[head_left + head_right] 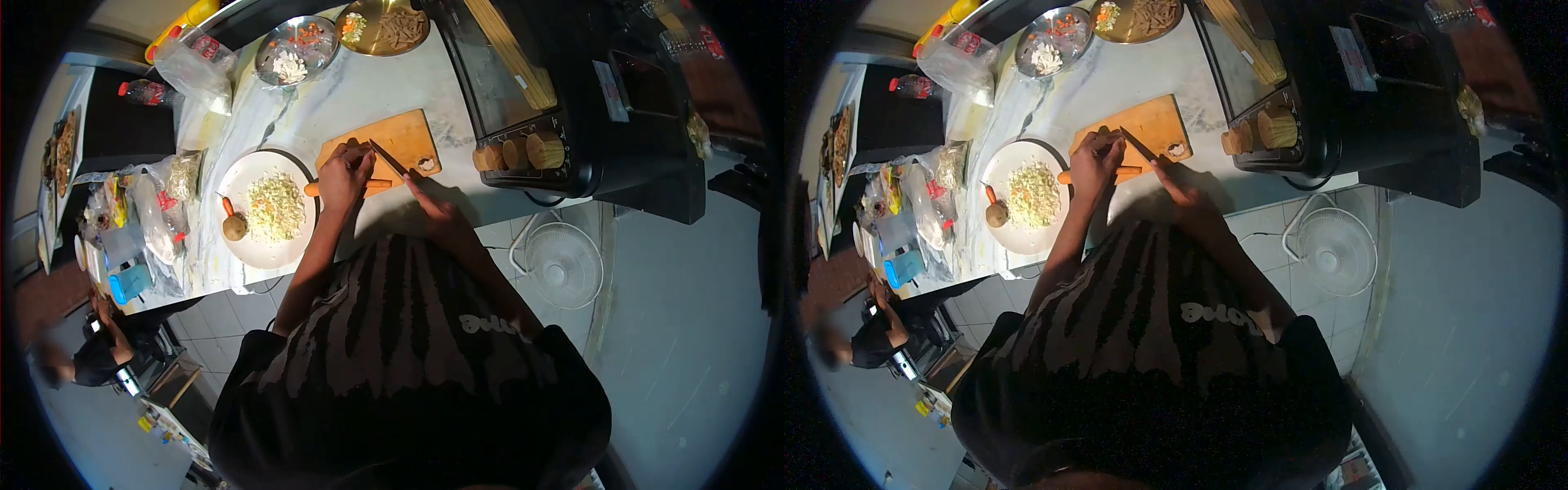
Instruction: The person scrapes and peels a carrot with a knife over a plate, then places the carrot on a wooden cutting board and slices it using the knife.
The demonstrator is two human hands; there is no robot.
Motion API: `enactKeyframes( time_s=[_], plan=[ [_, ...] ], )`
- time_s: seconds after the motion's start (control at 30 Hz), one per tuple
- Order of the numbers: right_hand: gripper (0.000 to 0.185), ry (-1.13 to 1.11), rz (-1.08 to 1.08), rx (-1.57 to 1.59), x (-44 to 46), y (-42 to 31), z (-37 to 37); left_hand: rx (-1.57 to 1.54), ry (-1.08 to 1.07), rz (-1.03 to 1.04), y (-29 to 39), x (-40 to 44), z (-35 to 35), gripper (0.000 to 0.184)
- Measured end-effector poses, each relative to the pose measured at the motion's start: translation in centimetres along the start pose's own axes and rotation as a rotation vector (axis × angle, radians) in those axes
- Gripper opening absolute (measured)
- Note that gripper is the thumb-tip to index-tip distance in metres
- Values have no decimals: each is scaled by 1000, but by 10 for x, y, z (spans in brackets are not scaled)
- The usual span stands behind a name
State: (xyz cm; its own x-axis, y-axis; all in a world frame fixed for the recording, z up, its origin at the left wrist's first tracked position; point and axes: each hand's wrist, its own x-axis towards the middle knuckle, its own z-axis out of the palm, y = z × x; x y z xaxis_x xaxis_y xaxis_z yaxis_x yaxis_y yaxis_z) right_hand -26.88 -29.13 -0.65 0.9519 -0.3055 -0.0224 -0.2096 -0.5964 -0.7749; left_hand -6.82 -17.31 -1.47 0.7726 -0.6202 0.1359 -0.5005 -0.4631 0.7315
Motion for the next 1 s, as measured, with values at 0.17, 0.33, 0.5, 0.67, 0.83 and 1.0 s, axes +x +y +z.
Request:
enactKeyframes(
  time_s=[0.17,0.33,0.5,0.67,0.83,1.0],
  plan=[
    [69,20,8,-55,5,-7,0,39,-3,-68,4,4,0,19],
    [77,-298,335,-99,19,-46,-26,5,-34,-81,2,9,-1,19],
    [78,-237,334,-129,20,-42,-8,-47,-90,-127,-1,12,1,17],
    [78,-174,328,-229,14,-23,15,-28,-59,-158,2,13,0,19],
    [81,-104,256,-257,11,-32,11,-16,-75,-133,4,13,-4,19],
    [80,-108,234,-172,10,-36,5,-136,-104,-115,0,12,-5,16]
  ],
)
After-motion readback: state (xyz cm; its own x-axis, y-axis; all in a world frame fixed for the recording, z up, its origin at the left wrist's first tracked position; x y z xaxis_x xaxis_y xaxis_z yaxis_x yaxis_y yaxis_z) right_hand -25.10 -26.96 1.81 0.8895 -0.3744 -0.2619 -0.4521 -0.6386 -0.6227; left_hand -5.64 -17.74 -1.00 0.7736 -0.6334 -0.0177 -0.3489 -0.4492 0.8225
